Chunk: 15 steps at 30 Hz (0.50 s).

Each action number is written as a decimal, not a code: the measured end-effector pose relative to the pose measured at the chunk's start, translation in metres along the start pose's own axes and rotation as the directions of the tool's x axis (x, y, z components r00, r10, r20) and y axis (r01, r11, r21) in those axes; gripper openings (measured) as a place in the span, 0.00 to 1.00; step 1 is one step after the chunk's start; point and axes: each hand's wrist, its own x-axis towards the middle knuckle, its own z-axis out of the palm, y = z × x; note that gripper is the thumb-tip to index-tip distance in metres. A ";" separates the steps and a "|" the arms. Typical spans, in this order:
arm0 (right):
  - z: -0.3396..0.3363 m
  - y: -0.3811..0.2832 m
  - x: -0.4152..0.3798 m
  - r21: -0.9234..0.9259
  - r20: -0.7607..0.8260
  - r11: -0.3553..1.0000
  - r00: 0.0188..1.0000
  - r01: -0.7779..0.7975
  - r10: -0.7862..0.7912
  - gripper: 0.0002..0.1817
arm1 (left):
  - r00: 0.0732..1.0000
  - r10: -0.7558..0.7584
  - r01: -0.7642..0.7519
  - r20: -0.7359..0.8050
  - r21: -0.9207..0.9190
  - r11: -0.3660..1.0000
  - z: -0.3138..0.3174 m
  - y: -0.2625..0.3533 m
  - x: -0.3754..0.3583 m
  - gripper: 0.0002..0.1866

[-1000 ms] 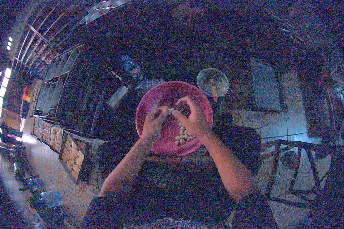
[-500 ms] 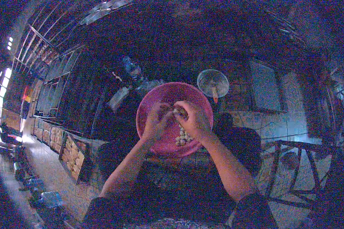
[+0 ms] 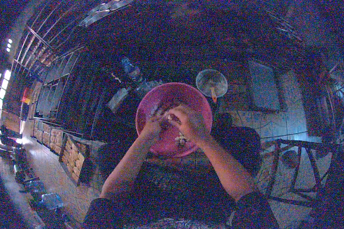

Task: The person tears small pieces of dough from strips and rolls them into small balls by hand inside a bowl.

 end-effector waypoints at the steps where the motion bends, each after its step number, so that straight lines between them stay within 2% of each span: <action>1: 0.000 -0.003 0.000 -0.030 -0.005 0.999 1.000 0.016 -0.016 0.18 | 0.997 0.051 -0.050 -0.055 0.036 0.998 0.001 -0.001 -0.001 0.18; 2: 0.001 -0.003 -0.001 -0.030 -0.006 0.999 1.000 0.015 -0.015 0.18 | 0.997 0.051 -0.049 -0.054 0.037 0.998 0.000 0.001 0.000 0.18; 4: 0.003 -0.003 -0.001 -0.014 0.077 0.992 0.989 -0.129 0.130 0.16 | 0.995 -0.098 0.097 -0.004 0.152 0.984 -0.003 0.007 0.001 0.22; 5: 0.003 -0.004 -0.001 -0.013 0.076 0.992 0.989 -0.129 0.130 0.16 | 0.995 -0.097 0.097 -0.004 0.154 0.983 -0.004 0.007 0.002 0.22; 7: 0.001 -0.008 0.003 0.159 0.120 0.953 0.963 -0.259 0.242 0.15 | 0.978 -0.203 0.208 0.048 -0.185 0.960 -0.004 0.008 0.003 0.19; 8: 0.003 -0.005 0.002 0.159 0.118 0.953 0.963 -0.259 0.242 0.15 | 0.978 -0.202 0.208 0.049 -0.184 0.961 -0.004 0.008 0.002 0.19; 10: 0.007 0.001 0.002 0.331 0.080 0.909 0.968 -0.252 0.239 0.14 | 0.993 -0.115 0.113 0.006 -0.193 0.975 0.002 0.016 -0.009 0.19; 14: 0.007 0.003 0.001 0.356 0.085 0.912 0.979 -0.204 0.186 0.13 | 0.986 -0.163 0.169 0.043 -0.232 0.958 -0.017 -0.006 0.011 0.17; 15: 0.011 0.004 0.001 0.366 0.092 0.893 0.966 -0.260 0.243 0.13 | 0.988 -0.148 0.152 0.035 -0.213 0.965 -0.013 -0.004 0.007 0.16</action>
